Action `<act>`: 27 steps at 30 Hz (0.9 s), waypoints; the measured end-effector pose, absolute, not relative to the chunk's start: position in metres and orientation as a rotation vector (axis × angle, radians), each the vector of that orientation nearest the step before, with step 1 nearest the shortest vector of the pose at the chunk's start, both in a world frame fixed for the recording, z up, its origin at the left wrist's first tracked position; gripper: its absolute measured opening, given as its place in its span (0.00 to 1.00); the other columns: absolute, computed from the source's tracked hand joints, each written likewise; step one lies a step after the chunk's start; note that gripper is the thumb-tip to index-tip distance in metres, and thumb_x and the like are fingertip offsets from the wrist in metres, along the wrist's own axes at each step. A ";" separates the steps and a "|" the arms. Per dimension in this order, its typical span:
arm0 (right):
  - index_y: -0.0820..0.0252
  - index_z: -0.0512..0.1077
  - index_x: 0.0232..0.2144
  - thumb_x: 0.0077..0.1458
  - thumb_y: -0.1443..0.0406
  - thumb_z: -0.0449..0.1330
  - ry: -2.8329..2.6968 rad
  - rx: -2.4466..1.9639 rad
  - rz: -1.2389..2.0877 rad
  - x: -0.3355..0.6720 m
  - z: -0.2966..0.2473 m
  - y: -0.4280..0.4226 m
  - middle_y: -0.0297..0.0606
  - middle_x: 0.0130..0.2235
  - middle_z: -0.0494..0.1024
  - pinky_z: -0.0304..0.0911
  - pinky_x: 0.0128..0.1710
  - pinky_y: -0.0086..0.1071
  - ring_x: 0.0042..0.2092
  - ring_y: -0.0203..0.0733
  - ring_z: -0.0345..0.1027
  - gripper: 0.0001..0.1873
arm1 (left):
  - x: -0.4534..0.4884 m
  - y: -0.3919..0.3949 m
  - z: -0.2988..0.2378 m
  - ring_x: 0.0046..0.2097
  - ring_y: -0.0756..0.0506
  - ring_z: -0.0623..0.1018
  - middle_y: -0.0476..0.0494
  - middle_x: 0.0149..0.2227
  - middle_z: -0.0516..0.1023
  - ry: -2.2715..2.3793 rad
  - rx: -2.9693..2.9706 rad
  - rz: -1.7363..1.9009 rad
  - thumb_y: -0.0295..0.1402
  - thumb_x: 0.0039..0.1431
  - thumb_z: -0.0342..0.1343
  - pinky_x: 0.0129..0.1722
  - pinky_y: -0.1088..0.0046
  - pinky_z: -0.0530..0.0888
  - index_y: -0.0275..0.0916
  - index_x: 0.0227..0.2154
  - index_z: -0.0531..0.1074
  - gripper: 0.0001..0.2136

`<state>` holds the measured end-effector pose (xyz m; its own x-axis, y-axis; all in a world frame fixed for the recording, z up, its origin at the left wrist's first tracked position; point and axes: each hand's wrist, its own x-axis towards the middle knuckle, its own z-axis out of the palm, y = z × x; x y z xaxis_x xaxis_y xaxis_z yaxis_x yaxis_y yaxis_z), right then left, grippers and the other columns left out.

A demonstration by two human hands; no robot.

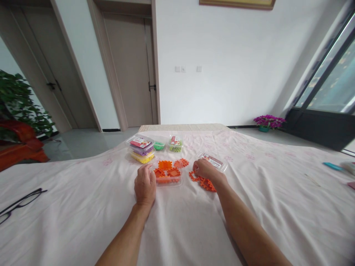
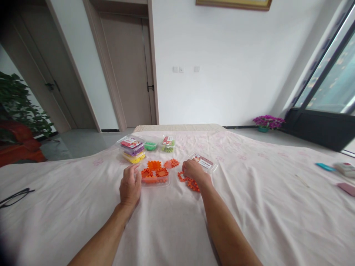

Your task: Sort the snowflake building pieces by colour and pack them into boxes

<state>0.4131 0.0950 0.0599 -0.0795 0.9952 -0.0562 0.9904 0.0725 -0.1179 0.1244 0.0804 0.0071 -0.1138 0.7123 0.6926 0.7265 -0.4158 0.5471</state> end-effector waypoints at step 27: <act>0.59 0.76 0.38 0.52 0.71 0.55 -2.029 -1.613 0.142 0.337 0.083 0.078 0.38 0.40 0.77 0.59 0.38 0.26 0.38 0.36 0.69 0.13 | 0.130 0.074 0.007 0.53 0.45 0.74 0.43 0.52 0.71 -1.809 -2.294 -1.623 0.33 0.65 0.43 0.53 0.65 0.73 0.43 0.48 0.69 0.13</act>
